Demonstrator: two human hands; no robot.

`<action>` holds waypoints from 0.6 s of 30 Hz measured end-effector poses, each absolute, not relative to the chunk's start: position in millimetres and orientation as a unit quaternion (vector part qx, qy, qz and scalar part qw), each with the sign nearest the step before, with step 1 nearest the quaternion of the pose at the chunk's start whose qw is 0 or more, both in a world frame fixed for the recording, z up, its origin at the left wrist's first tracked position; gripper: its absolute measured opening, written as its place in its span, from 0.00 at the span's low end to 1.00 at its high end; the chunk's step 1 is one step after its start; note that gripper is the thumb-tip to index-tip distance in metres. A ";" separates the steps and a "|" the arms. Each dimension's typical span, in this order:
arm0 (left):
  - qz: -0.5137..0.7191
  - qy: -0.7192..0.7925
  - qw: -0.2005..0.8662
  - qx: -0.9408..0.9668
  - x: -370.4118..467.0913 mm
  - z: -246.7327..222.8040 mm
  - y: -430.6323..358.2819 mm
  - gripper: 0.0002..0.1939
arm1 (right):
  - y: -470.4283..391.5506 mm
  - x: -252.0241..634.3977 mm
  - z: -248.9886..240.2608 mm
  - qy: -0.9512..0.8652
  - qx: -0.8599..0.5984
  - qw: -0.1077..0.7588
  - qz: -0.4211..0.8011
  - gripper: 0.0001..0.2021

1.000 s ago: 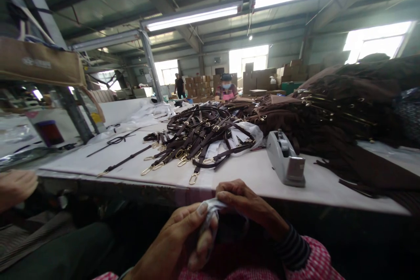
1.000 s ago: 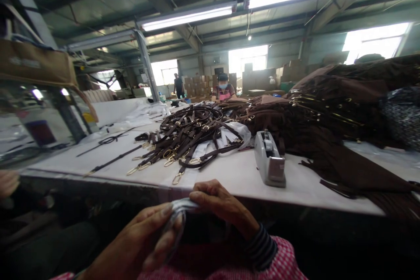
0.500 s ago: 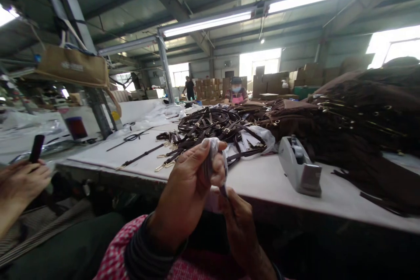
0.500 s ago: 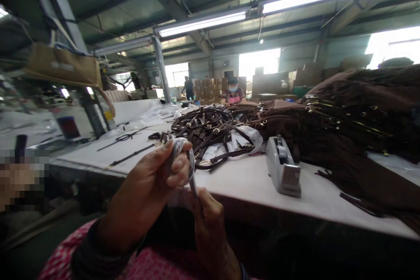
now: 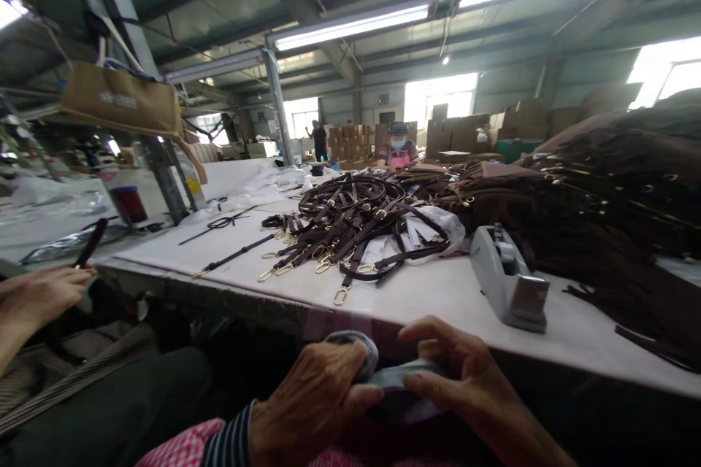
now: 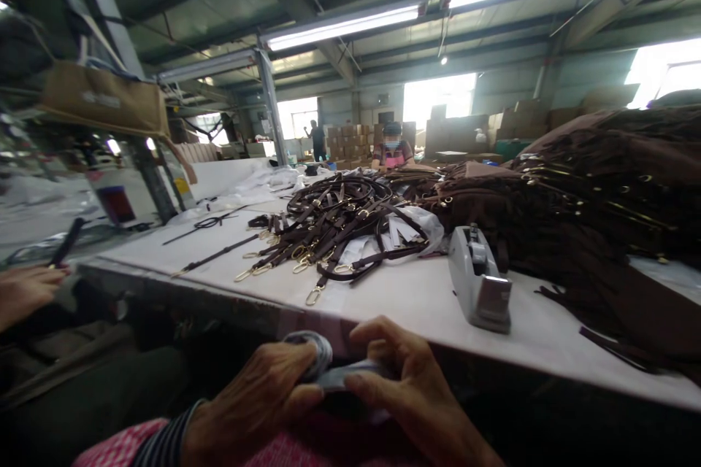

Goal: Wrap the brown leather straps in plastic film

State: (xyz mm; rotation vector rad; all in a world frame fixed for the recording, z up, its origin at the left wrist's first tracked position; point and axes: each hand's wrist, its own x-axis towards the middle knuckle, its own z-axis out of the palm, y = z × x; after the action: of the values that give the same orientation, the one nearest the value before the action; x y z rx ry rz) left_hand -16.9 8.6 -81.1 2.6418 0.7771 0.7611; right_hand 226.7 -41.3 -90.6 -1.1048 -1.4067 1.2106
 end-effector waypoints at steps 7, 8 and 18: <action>0.258 0.339 0.612 0.666 -3.1 -61.6 -31.2 0.26 | -1.7 208.6 -98.3 -0.590 -0.451 0.570 0.352 0.18; 0.283 0.337 0.640 0.630 1.9 -55.6 -31.3 0.26 | -4.9 199.2 -103.9 -0.578 -0.441 0.584 0.361 0.20; 0.537 0.266 0.604 0.525 40.7 6.3 11.0 0.18 | -58.2 118.8 -151.3 -0.474 -0.444 0.587 0.484 0.30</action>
State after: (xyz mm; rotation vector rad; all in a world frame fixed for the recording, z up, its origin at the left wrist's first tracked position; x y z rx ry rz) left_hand 40.7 11.0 6.3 1.2145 0.6163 1.2429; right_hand 118.8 -58.2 -151.3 -1.0343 -1.1040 1.1291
